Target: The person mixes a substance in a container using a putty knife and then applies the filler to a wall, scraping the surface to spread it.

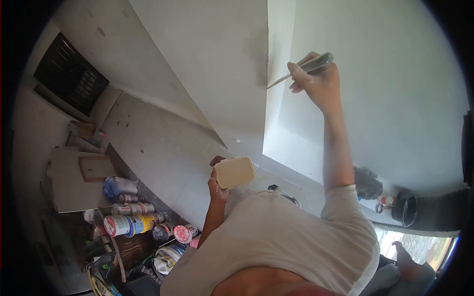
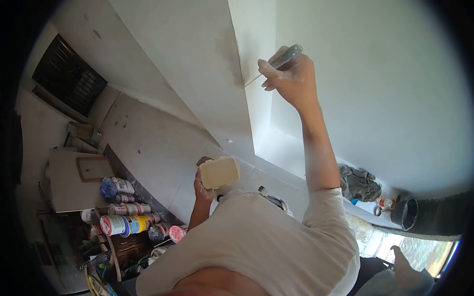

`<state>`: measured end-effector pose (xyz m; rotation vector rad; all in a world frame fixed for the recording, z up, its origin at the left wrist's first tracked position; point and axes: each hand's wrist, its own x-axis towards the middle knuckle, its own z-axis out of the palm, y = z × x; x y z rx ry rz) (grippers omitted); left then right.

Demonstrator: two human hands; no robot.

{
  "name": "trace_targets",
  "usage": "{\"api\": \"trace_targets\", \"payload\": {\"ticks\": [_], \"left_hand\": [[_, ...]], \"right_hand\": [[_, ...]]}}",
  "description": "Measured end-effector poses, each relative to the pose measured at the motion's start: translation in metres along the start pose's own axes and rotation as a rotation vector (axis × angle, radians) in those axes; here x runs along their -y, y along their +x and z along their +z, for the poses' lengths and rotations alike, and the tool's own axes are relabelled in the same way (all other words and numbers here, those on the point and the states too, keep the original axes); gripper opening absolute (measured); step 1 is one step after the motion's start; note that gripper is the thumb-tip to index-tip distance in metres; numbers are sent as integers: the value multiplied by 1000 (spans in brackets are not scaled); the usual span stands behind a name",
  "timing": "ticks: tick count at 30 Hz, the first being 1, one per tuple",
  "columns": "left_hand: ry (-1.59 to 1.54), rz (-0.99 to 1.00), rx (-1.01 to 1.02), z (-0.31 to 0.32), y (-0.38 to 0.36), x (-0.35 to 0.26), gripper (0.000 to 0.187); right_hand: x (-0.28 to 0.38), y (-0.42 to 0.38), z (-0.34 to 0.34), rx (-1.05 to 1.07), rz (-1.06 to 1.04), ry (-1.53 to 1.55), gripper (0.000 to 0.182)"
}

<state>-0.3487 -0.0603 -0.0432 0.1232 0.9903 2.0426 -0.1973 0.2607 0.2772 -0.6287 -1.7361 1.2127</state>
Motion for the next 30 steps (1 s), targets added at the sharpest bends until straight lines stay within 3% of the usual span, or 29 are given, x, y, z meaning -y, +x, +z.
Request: {"api": "trace_targets", "payload": {"ticks": [3, 9, 16, 20, 22, 24, 30], "left_hand": [[69, -1, -66, 7, 0, -8, 51], [41, 12, 30, 20, -6, -15, 52], [42, 4, 29, 18, -7, -15, 52], [67, 24, 11, 23, -9, -15, 53], [58, 34, 26, 22, -9, -13, 53], [41, 21, 52, 26, -11, -17, 53], [52, -33, -7, 42, -20, -24, 47]], "right_hand": [[15, 17, -3, 9, -77, -22, 28], [80, 56, -18, -79, -219, -122, 27], [119, 88, -51, -54, -434, -4, 22], [98, 68, -55, -48, -294, -151, 29], [98, 57, -41, 25, -91, -228, 29], [89, 64, -28, 103, -26, -249, 30], [112, 97, -17, 66, -126, -143, 35]]}}
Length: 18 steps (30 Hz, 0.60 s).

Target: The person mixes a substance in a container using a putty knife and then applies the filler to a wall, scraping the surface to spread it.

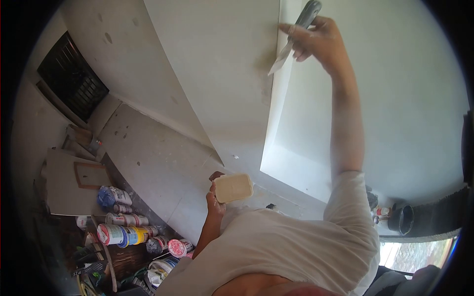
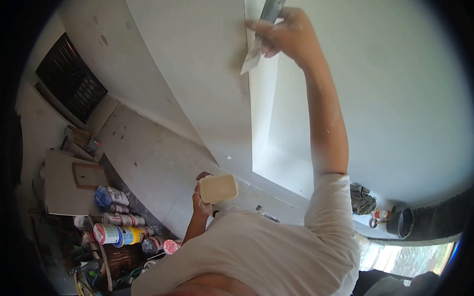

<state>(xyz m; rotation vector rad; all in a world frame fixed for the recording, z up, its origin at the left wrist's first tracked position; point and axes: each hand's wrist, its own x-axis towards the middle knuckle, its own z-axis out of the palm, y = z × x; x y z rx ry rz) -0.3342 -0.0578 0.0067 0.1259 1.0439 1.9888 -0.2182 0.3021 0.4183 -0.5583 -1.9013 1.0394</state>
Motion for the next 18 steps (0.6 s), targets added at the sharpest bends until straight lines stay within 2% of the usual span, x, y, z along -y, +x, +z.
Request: {"api": "trace_targets", "payload": {"ticks": [2, 3, 6, 9, 10, 12, 14, 18], "left_hand": [[-5, -7, 31, -4, 0, -2, 52], [-5, -11, 47, -7, -1, -1, 55], [9, 11, 21, -9, 1, 0, 53], [6, 58, 67, 0, -1, -6, 51], [10, 56, 81, 2, -1, -7, 51], [15, 51, 105, 4, -1, -8, 50], [16, 28, 80, -1, -1, -7, 51], [-2, 22, 14, -3, 2, -4, 50]], "right_hand": [[29, 10, -6, -109, -205, 52, 37], [43, 20, -17, -150, -202, 46, 25], [68, 27, -34, -322, -387, 103, 25], [72, 14, -48, -427, -392, 9, 31], [72, 4, -47, -420, -319, -37, 33], [65, -18, -40, -403, -170, -128, 38], [52, -28, -25, -325, -114, -56, 41], [31, -31, -5, -232, -110, -103, 43]]}}
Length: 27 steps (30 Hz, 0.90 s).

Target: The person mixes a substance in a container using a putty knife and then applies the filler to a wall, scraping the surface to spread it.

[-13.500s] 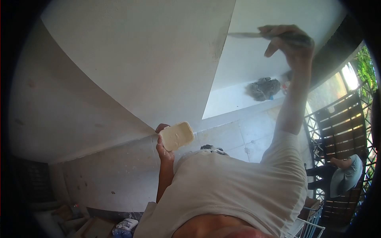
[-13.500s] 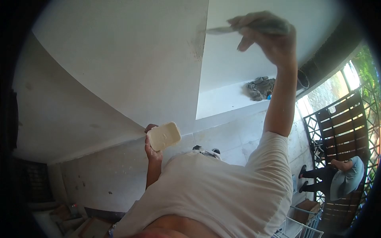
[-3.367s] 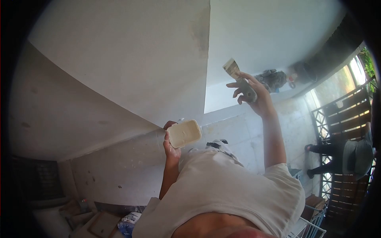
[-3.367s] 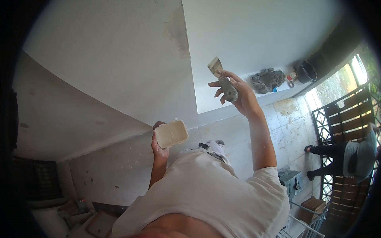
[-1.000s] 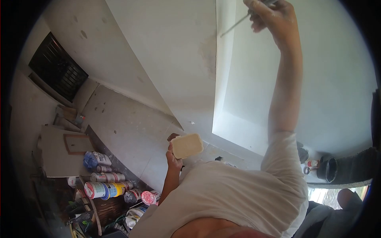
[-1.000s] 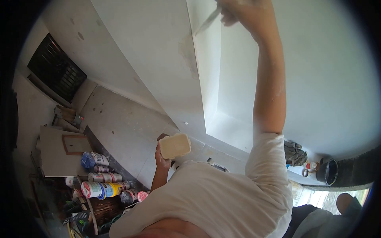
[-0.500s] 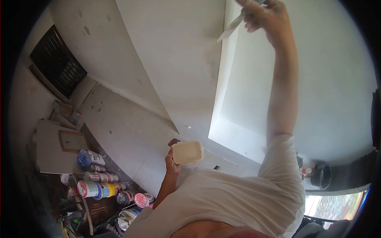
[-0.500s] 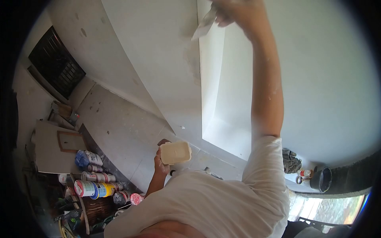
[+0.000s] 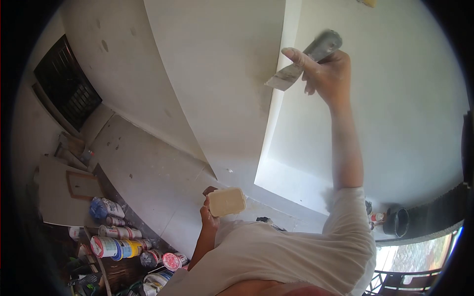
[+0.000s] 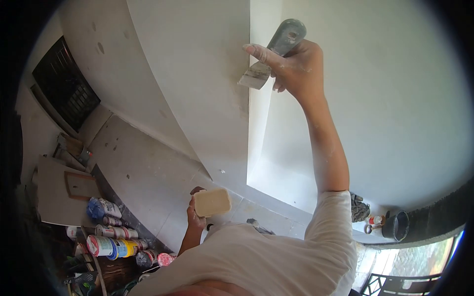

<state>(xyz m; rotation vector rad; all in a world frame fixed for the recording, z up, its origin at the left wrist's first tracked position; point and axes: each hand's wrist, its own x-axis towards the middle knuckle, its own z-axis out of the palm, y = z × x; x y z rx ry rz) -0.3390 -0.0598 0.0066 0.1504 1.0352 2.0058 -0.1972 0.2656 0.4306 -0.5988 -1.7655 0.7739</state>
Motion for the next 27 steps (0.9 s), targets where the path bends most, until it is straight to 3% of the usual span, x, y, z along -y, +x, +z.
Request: {"api": "trace_targets", "payload": {"ticks": [3, 10, 14, 18, 21, 24, 26, 27], "left_hand": [[-20, 8, 19, 9, -5, -5, 52], [5, -34, -11, 18, -9, -15, 52], [-21, 13, 12, 8, -1, -7, 48], [8, 23, 27, 19, -5, -13, 47], [28, 28, 6, 30, -7, -17, 47], [32, 44, 42, 31, -8, -16, 48], [26, 22, 30, 23, -7, -14, 48], [20, 13, 23, 20, -6, -12, 49]], "right_hand": [[4, 16, 4, -80, -39, -23, 43], [73, 82, -22, -232, -530, 36, 41], [75, 68, -42, -324, -487, -18, 40], [45, 18, -29, -45, -145, -98, 40], [6, -6, -3, 123, -54, -61, 34], [-16, -6, 5, 129, -250, -148, 32], [19, 21, -15, 65, -184, -179, 34], [26, 33, -23, 15, -262, -135, 36]]}}
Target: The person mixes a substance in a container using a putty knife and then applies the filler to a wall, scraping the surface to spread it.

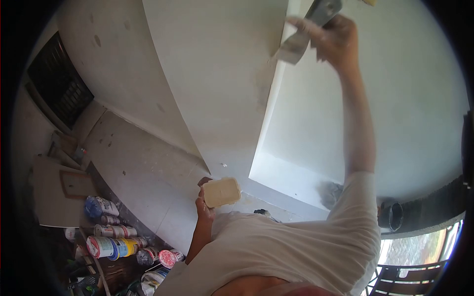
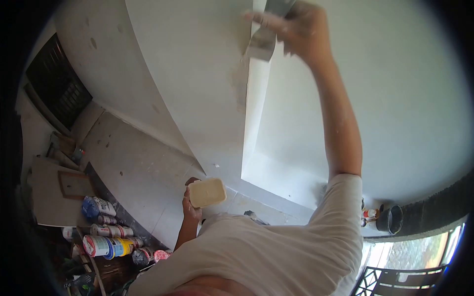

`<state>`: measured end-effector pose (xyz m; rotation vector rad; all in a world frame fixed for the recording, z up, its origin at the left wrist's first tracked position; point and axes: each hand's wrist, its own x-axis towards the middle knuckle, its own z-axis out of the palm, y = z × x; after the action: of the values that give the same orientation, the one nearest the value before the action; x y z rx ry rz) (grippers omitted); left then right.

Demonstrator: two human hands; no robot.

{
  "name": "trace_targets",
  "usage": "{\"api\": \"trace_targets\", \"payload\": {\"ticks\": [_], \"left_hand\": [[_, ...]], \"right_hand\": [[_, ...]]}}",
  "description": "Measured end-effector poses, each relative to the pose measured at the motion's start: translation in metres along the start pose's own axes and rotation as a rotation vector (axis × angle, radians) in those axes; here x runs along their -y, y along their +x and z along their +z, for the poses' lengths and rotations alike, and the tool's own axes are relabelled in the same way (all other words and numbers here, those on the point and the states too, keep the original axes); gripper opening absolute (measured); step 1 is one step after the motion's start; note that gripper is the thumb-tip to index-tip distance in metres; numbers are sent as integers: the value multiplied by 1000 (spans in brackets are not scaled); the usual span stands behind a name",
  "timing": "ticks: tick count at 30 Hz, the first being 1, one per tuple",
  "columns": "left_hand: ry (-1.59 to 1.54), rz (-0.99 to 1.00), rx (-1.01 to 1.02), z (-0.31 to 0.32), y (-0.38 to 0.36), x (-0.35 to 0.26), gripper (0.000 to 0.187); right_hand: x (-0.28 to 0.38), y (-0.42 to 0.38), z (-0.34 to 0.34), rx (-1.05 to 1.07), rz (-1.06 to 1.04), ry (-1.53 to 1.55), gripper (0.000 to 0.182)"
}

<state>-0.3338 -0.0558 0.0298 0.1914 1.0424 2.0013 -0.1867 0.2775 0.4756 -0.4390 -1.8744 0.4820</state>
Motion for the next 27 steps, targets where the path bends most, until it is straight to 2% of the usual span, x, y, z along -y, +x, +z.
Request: {"api": "trace_targets", "payload": {"ticks": [1, 2, 4, 5, 7, 10, 11, 12, 14, 17, 20, 23, 25, 27], "left_hand": [[-2, -7, 3, 0, 0, -1, 49], [-4, -14, 5, 0, 0, -1, 50], [0, -16, 0, 4, 0, -4, 52], [7, -14, -8, 6, -1, -6, 52], [3, -12, -12, 6, -4, -6, 53], [-20, 1, 0, 2, -2, -2, 52], [-18, 8, 2, 3, -3, -3, 51], [-16, 13, 4, 3, -2, -3, 50], [-30, 17, 1, 6, -3, -3, 49], [-33, 15, -38, 9, -4, -2, 49], [-30, 28, -26, 11, -2, -2, 49], [-46, 45, 4, -2, 1, 6, 52], [-35, 63, 15, -6, 0, 7, 54], [-8, 95, 23, -1, 2, 6, 54]], "right_hand": [[0, 17, -10, -41, -47, -47, 33], [-14, 49, -11, -116, -388, 202, 40], [18, 57, -33, -203, -255, 229, 41], [6, 65, -44, -224, -339, 315, 40], [15, 51, -47, -311, -292, 381, 37], [-19, 10, -55, -72, -151, 317, 27], [-22, -4, -55, 104, -135, 262, 22], [-39, -15, -50, 173, -169, 260, 24], [-40, -41, -38, 323, 119, 78, 27], [-40, -62, -16, 463, 329, 55, 29], [-47, -61, -2, 465, 267, 122, 30], [-40, -38, -1, 376, 179, 257, 32], [-31, -14, -10, 325, 153, 218, 34], [-28, 9, -19, 232, -16, 226, 31]]}}
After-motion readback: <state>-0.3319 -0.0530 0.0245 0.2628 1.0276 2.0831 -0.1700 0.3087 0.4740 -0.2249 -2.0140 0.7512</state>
